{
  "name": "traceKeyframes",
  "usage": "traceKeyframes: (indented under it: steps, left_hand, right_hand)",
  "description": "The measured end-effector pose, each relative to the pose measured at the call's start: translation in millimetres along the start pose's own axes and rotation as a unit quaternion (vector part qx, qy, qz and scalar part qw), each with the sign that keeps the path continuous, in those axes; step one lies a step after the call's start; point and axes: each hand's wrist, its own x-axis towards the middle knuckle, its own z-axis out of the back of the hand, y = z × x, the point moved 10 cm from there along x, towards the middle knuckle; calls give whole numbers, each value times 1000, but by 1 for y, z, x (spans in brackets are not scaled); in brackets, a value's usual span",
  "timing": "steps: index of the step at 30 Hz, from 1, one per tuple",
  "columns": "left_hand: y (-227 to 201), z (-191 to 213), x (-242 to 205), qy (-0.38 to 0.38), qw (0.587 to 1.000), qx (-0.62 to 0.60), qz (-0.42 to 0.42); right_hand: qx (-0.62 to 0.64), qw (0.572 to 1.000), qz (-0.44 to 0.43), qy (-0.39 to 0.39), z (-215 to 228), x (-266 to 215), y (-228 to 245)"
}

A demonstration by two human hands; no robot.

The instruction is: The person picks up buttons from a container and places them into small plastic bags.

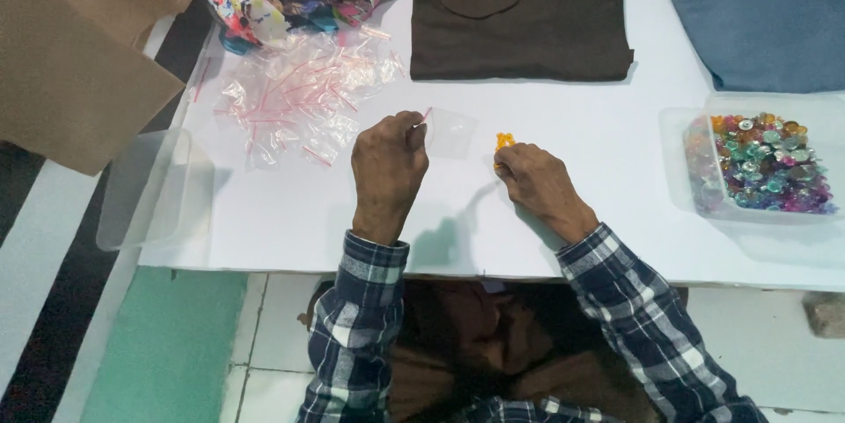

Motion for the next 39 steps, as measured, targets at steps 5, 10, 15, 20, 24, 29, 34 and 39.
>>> traceKeyframes:
  steps: [5,10,15,20,24,29,34,39]
  left_hand:
    - [-6,-1,5,44,999,11,8]
    - [-15,-3,14,79,996,40,2]
    - [-10,-1,19,65,995,65,34]
    - [-7,-9,17,83,993,76,38]
    - [5,-18,20,82,995,30,41]
    - [-7,-4,22,73,995,67,30]
    - [2,-7,21,85,993,69,40]
    - [7,-16,17,101,994,-20,40]
  right_hand:
    - [-7,1000,10,16,12,2,16]
    - [-2,999,17,34,18,2,25]
    - [153,987,-37,4,34,3,19]
    - [277,957,-86,-13,38,0,4]
    - [247,967,-69,-6,39,0,7]
    - [157,986,-43,-23,42,1,19]
    - [172,984,-45,-26,39,2,18]
    - [193,979,-61,-12,34,3,15]
